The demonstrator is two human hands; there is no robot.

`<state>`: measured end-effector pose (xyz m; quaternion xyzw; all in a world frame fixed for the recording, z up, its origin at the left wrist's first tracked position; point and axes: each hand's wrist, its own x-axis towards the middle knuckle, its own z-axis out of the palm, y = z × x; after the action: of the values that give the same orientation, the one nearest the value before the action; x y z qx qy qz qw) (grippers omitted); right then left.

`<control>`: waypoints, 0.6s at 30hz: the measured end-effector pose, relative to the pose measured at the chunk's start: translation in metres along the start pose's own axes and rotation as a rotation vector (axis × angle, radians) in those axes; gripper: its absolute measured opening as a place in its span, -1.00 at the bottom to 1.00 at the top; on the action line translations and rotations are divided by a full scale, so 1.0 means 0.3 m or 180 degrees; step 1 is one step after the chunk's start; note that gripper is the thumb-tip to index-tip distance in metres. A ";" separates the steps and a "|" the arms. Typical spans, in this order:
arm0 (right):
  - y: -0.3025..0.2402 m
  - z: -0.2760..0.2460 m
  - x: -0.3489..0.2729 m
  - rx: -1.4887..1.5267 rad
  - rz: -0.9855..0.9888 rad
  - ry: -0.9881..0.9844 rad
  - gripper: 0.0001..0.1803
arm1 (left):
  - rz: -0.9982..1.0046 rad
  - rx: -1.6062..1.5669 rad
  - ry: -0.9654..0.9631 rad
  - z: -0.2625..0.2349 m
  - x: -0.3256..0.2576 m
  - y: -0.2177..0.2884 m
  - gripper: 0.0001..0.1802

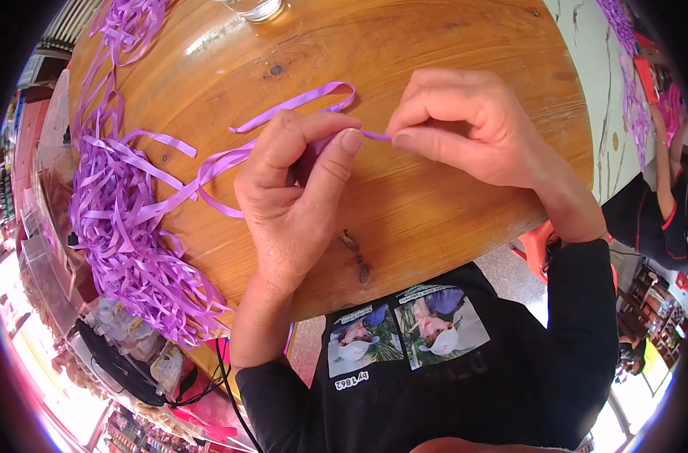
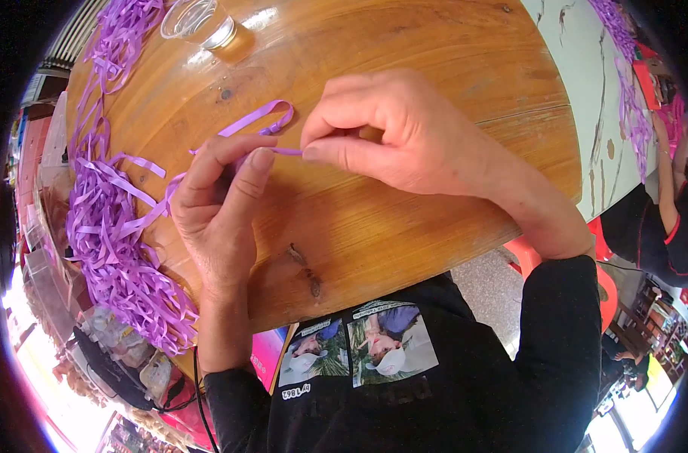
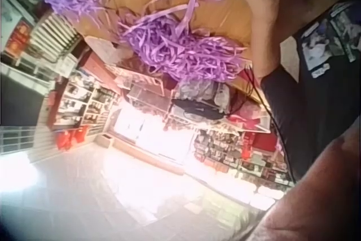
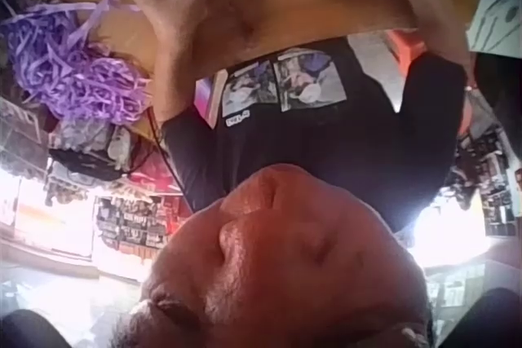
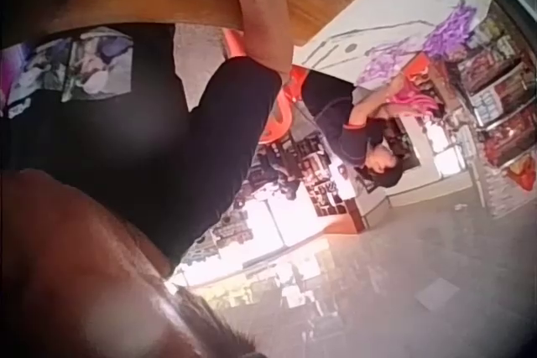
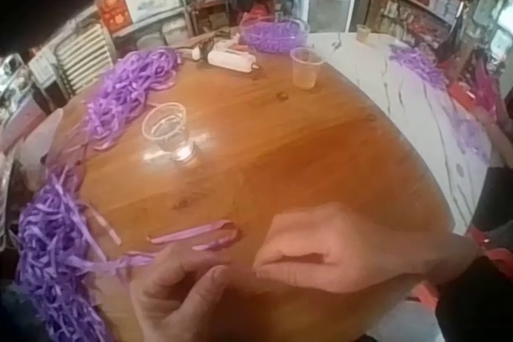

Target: Manually tying and bundling purple plastic ribbons on a wooden table.

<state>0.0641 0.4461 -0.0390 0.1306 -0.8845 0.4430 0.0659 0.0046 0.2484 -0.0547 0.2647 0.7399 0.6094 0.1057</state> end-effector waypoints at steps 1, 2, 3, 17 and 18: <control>-0.002 -0.005 0.002 0.0783 0.0271 -0.0197 -0.90 | -0.0297 -0.0466 -0.0021 0.005 0.001 0.003 -0.91; -0.003 -0.004 0.005 0.1568 0.0543 -0.0396 -0.89 | -0.0595 -0.0932 -0.0039 0.010 0.001 0.005 -0.89; -0.004 0.002 0.008 0.1574 0.0544 -0.0408 -0.89 | -0.0603 -0.0930 -0.0029 0.017 0.000 0.006 -0.89; -0.004 0.073 0.020 0.0255 -0.0403 0.0424 -0.72 | -0.0875 -0.1979 0.0362 0.063 -0.032 -0.006 -0.84; -0.002 0.072 0.020 0.0253 -0.0391 0.0425 -0.72 | -0.0882 -0.1984 0.0355 0.070 -0.032 -0.003 -0.84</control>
<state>0.0587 0.4274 -0.0501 0.1573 -0.8502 0.4806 0.1466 0.0224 0.2610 -0.0620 0.0829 0.5516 0.7995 0.2227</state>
